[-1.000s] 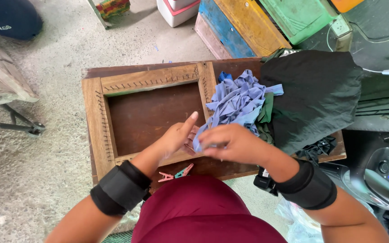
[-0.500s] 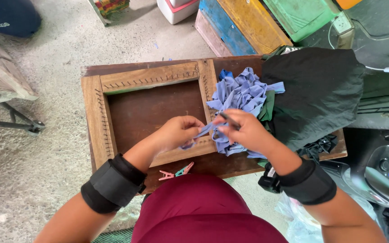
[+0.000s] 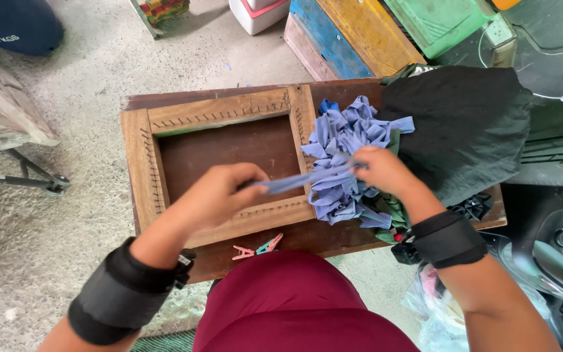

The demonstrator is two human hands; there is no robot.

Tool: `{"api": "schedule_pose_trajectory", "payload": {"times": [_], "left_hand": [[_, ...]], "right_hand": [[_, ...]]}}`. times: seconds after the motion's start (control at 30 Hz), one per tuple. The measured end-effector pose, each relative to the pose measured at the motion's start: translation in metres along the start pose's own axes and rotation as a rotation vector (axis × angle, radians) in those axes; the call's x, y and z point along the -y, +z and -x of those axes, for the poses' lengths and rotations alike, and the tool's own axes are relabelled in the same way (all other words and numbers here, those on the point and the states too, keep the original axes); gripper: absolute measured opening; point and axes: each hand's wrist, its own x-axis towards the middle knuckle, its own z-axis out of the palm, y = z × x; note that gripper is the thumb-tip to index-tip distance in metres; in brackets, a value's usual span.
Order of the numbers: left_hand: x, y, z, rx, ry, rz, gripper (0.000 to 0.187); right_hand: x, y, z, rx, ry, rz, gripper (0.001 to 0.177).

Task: The person cuts fabric strips from a larger piece of fabric with scissors, then places the cut strips onto a wooden loom frame for rug making. The fabric is occasionally repositioned and straightened by hand throughout the process.

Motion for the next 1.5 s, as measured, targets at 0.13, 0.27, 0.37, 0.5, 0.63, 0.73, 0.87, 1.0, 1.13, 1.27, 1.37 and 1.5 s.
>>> {"api": "schedule_pose_trajectory", "payload": {"times": [0.13, 0.27, 0.37, 0.5, 0.63, 0.73, 0.87, 1.0, 1.13, 1.27, 1.37, 1.5], "left_hand": [[0.013, -0.019, 0.017, -0.183, -0.026, -0.003, 0.019], [0.029, -0.021, 0.021, -0.468, 0.094, 0.068, 0.015], [0.029, -0.012, 0.012, -0.507, 0.144, 0.092, 0.014], [0.016, 0.014, -0.019, -0.404, 0.228, 0.032, 0.023], [-0.012, 0.051, -0.059, -0.263, 0.256, 0.074, 0.063], [-0.007, 0.078, -0.088, -0.153, 0.341, 0.177, 0.073], [0.011, 0.082, -0.096, -0.015, 0.245, 0.287, 0.036], [-0.010, 0.043, -0.055, 0.029, 0.285, 0.477, 0.024], [-0.023, 0.010, -0.010, 0.031, 0.428, 0.605, 0.032], [-0.016, -0.026, 0.018, -0.098, 0.511, 0.471, 0.043], [-0.005, -0.052, 0.037, -0.265, 0.359, 0.168, 0.047], [0.011, -0.067, 0.054, -0.444, 0.036, -0.048, 0.043]], "right_hand": [[-0.015, -0.034, 0.012, -0.140, 0.210, -0.052, 0.021], [-0.032, -0.044, 0.017, -0.383, 0.110, 0.012, 0.024], [-0.013, -0.045, 0.013, -0.285, 0.326, -0.222, 0.016], [0.050, -0.052, 0.009, -0.107, 0.366, -0.485, 0.013], [0.119, -0.057, 0.006, -0.032, 0.227, -0.550, 0.011], [0.146, -0.063, 0.006, 0.038, 0.092, -0.578, 0.019], [0.141, -0.074, 0.005, 0.061, -0.015, -0.668, 0.054], [0.101, -0.056, 0.002, 0.083, 0.071, -0.722, 0.070], [0.088, -0.022, -0.001, 0.196, 0.163, -0.727, 0.065], [0.064, -0.019, -0.002, 0.240, 0.380, -0.513, 0.032], [0.010, -0.041, 0.011, -0.016, 0.387, -0.568, 0.020], [-0.025, -0.094, 0.037, -0.737, 0.312, -0.837, 0.013]]}}
